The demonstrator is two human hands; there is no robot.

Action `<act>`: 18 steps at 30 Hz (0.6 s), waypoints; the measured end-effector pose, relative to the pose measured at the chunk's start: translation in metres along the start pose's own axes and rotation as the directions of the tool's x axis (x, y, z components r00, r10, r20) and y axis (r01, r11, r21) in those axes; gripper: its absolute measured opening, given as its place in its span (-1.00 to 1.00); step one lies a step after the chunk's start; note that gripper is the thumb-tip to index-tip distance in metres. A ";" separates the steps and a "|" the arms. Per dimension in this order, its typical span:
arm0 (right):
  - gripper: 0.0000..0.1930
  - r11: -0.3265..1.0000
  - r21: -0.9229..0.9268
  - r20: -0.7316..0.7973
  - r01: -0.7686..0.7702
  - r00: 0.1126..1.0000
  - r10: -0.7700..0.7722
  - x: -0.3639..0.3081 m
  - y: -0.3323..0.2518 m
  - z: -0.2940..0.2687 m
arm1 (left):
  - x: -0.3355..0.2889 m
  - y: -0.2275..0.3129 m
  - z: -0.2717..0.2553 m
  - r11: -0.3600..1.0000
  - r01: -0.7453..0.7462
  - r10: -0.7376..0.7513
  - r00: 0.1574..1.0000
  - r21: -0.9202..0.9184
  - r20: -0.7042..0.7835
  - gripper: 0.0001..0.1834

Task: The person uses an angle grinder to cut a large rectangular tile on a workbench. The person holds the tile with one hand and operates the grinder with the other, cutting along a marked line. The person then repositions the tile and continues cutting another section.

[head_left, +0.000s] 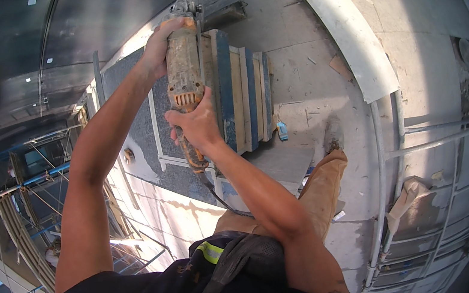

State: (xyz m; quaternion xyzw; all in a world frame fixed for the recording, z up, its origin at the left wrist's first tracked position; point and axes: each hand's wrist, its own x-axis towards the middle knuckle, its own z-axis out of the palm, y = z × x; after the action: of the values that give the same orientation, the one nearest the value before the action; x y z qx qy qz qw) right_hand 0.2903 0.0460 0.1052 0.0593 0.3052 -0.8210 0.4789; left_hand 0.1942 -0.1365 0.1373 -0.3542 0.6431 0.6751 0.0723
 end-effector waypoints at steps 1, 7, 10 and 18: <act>-0.21 1.000 -0.002 -0.006 0.001 1.000 -0.001 0.000 0.001 0.001 | 0.001 -0.001 -0.001 1.000 -0.001 0.001 1.000 0.006 0.002 -0.50; -0.22 1.000 -0.008 -0.018 -0.002 1.000 0.002 0.003 0.006 0.002 | 0.006 -0.005 -0.007 1.000 0.013 -0.013 1.000 0.019 0.008 -0.48; -0.23 1.000 -0.013 -0.017 0.024 1.000 -0.024 0.005 0.008 0.002 | 0.006 -0.004 -0.006 1.000 0.020 -0.020 1.000 0.024 -0.005 -0.47; -0.23 0.999 0.005 -0.025 0.033 0.999 -0.033 0.002 0.006 0.001 | -0.001 -0.001 0.000 1.000 0.000 0.000 1.000 0.008 -0.012 -0.47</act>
State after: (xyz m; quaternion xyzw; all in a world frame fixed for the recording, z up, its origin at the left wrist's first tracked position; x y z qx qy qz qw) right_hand 0.2946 0.0419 0.1030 0.0657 0.3100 -0.8287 0.4614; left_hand 0.1950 -0.1367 0.1371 -0.3580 0.6461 0.6704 0.0699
